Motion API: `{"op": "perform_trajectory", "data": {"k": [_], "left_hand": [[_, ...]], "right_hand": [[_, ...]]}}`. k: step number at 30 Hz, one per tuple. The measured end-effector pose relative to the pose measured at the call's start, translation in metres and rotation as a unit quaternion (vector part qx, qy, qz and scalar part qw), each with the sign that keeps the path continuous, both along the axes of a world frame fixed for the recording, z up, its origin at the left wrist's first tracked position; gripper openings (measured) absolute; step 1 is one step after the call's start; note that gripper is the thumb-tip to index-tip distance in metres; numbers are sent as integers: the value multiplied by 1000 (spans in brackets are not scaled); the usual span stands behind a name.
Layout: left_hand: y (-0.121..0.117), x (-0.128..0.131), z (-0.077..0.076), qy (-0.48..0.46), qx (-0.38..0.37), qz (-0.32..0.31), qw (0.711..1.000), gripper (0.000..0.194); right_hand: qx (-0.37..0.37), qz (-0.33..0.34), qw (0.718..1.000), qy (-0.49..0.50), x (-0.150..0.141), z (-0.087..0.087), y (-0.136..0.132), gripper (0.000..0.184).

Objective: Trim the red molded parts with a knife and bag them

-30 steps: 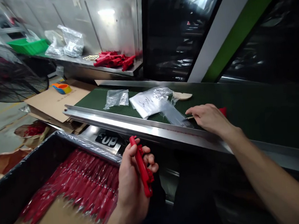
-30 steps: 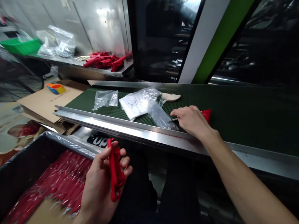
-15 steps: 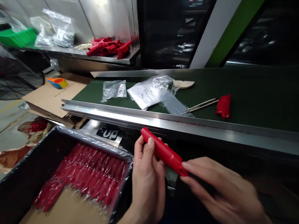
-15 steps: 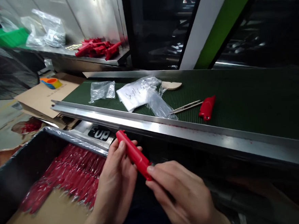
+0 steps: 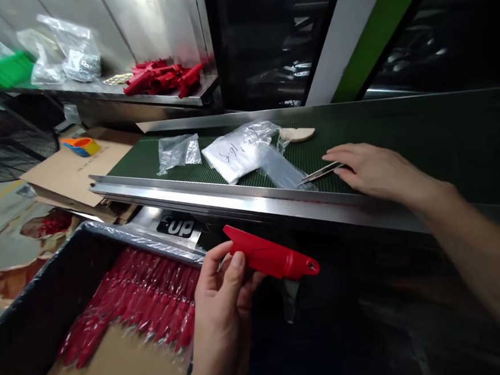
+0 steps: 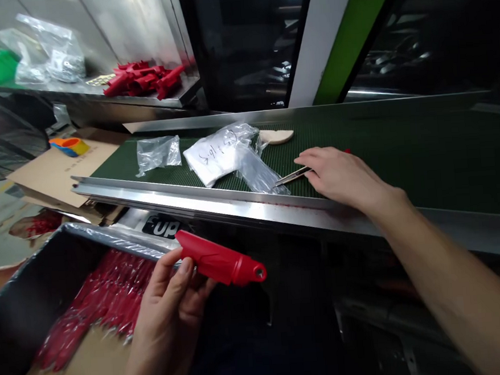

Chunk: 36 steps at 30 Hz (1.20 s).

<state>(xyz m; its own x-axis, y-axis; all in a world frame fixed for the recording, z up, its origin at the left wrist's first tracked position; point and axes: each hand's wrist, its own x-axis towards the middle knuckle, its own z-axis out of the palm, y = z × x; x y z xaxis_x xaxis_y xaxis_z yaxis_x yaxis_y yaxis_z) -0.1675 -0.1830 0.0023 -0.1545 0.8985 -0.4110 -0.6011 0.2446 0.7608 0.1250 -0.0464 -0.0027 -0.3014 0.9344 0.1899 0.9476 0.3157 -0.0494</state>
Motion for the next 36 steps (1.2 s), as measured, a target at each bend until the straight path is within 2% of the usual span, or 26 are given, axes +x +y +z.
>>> {"op": "perform_trajectory", "data": {"k": [3,8,12,17,20,23,26,29,32,36], "left_hand": [[2,-1,0,-9,-7,18,1000,25],[8,-6,-2,-35,-10,19,999,17],[12,-9,-5,-48,-8,15,999,14],[11,-8,-5,-41,-1,9,999,11],[11,-6,-5,-45,6,2,999,12],[12,-8,-8,-48,5,-2,999,16],[14,-12,-14,-48,-5,10,999,22],[16,-15,-18,-63,-19,18,998,24],[20,-15,-16,-86,-38,12,995,22],[23,-13,-8,-103,-63,9,993,18]], "right_hand": [[-48,25,998,-32,15,-11,25,32],[-36,11,998,-43,24,-20,24,25],[-13,-20,997,-68,40,-14,20,23],[2,-100,991,-89,61,-1,27,25],[-6,-136,987,-83,62,-2,42,28],[-14,-135,988,-70,51,-3,53,29],[-10,-85,996,-38,30,2,47,30],[-30,37,999,18,0,10,30,30],[-99,156,981,57,-30,12,25,26],[-174,215,957,83,-51,3,40,16]]}}
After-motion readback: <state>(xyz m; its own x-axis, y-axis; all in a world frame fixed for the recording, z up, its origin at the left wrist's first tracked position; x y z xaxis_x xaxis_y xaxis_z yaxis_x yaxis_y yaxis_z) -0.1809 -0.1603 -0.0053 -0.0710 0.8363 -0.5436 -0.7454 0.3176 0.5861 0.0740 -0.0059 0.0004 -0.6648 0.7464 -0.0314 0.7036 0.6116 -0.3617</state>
